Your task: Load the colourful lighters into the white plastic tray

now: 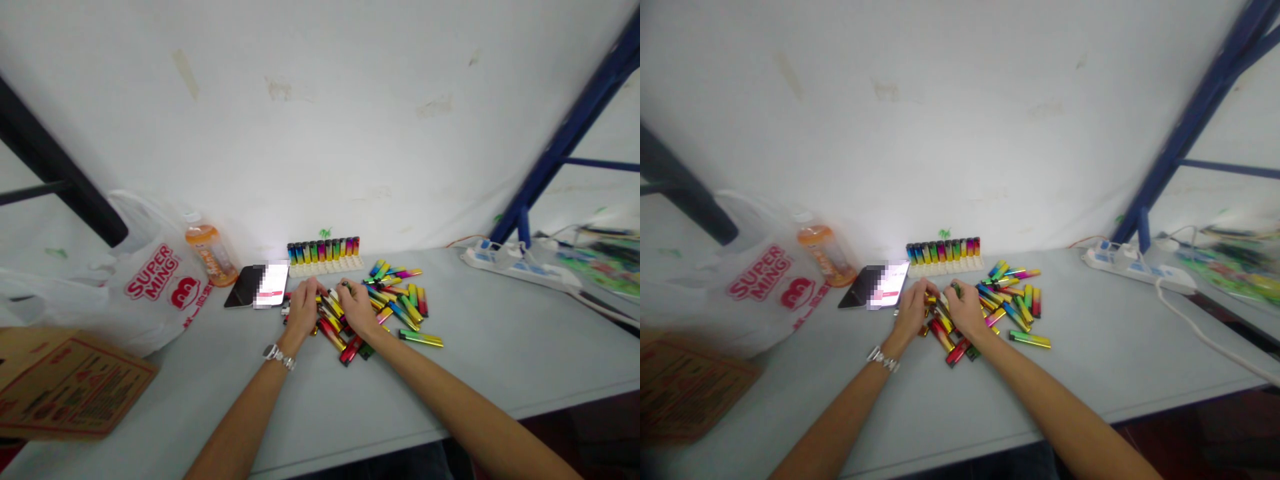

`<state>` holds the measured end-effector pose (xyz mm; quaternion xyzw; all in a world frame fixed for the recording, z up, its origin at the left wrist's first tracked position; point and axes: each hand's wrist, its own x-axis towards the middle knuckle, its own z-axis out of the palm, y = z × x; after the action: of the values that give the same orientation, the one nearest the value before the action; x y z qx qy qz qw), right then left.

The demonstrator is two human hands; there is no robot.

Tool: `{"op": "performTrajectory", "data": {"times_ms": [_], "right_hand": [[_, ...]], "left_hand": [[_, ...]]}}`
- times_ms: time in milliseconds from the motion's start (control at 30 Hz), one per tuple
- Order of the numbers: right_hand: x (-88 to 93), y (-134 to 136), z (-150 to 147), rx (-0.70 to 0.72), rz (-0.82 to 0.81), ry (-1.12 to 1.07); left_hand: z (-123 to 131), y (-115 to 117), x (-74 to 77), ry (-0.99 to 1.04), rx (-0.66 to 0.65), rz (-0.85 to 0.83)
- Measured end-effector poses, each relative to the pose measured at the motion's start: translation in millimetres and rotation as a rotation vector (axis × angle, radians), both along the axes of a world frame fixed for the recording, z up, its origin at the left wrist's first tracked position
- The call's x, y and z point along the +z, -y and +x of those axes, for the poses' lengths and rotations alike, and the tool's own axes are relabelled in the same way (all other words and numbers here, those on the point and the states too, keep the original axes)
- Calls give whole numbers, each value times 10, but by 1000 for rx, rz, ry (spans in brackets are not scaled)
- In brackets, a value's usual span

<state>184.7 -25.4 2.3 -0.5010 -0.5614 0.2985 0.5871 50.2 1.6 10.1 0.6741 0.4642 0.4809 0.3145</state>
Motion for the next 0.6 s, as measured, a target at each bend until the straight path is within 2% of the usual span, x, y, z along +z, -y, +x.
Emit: {"op": "performTrajectory", "data": {"times_ms": [333,400,533,600], "right_hand": [[85,-39,76,247,31,-48],[132,-123,176,226,86,59],[280,-376,449,70,142,290],[355,-529,583,140,79,329]], "left_hand": [[0,1,0,-30,-15,24],[-1,5,6,-37,-17,34],[-6,2,2,-55,-36,60],[-12,-4,-8,-57,-43,69]]}}
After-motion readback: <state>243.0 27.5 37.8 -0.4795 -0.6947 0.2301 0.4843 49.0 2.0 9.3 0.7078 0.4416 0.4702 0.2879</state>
